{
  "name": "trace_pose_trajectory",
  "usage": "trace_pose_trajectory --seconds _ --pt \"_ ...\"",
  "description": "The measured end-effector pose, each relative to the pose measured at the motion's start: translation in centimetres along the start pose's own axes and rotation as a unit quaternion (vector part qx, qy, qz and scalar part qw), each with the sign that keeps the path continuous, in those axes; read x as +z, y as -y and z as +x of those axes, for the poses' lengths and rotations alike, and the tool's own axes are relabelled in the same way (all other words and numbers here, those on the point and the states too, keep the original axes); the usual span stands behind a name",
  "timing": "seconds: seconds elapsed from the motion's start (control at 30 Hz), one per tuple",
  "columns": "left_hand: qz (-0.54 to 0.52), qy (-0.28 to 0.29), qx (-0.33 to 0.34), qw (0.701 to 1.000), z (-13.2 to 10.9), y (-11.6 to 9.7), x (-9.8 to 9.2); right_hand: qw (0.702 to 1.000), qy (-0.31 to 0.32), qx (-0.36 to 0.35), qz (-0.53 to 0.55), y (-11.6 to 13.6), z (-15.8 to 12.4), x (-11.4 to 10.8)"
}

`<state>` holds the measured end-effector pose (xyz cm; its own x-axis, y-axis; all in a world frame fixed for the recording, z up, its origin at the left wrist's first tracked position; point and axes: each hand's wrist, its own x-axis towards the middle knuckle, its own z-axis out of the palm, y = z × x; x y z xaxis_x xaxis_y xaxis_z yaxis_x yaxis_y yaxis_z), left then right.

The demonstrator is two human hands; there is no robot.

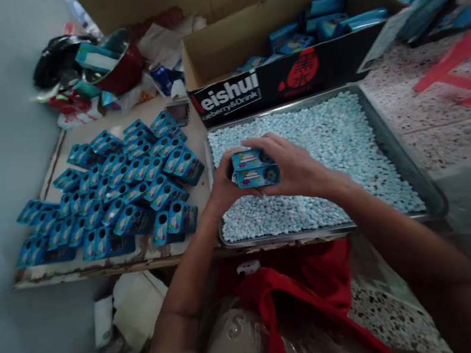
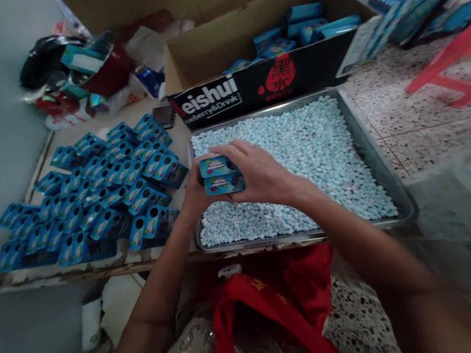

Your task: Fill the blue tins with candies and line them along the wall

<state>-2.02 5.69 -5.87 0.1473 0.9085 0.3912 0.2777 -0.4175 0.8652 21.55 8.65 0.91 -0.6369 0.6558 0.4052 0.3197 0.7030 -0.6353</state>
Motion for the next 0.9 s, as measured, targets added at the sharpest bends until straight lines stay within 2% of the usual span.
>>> trace_pose_trajectory --seconds 0.1,0.17,0.27,0.33,0.4,0.5,0.57,0.67,0.8,0.9 --pt "0.077 -0.039 0.024 0.996 -2.8 -3.0 -1.1 0.999 0.023 0.02 -0.02 2.2 1.0 -0.5" --pt "0.177 -0.07 0.051 0.98 -5.8 -5.5 -3.5 0.999 0.026 0.042 -0.002 2.9 1.3 -0.4" --pt "0.336 -0.187 0.076 0.92 -11.8 -8.4 -8.2 0.992 0.051 0.085 0.074 4.0 1.5 0.7" --pt "0.41 -0.262 0.073 0.871 -15.5 -9.0 -10.6 0.985 0.057 0.12 0.108 5.2 1.9 2.1" --pt "0.467 -0.259 0.052 0.844 -17.6 -8.3 -11.2 0.983 0.027 0.152 0.097 6.5 2.7 4.0" --pt "0.529 -0.194 -0.034 0.825 -17.7 -6.4 -9.3 0.985 -0.04 0.166 0.029 7.2 4.9 7.9" --pt "0.54 -0.184 -0.112 0.814 -17.0 -5.3 -8.0 0.986 -0.06 0.153 -0.017 6.7 6.2 10.4" --pt "0.531 -0.187 -0.18 0.807 -16.7 -4.3 -8.4 0.986 -0.039 0.155 -0.058 5.6 7.3 13.6" --pt "0.529 -0.14 -0.122 0.828 -17.7 -3.3 -11.9 0.982 0.004 0.171 -0.081 6.0 7.9 15.8" --pt "0.551 -0.151 -0.067 0.818 -18.1 -2.5 -13.5 0.978 0.063 0.168 -0.105 7.5 8.3 17.1"
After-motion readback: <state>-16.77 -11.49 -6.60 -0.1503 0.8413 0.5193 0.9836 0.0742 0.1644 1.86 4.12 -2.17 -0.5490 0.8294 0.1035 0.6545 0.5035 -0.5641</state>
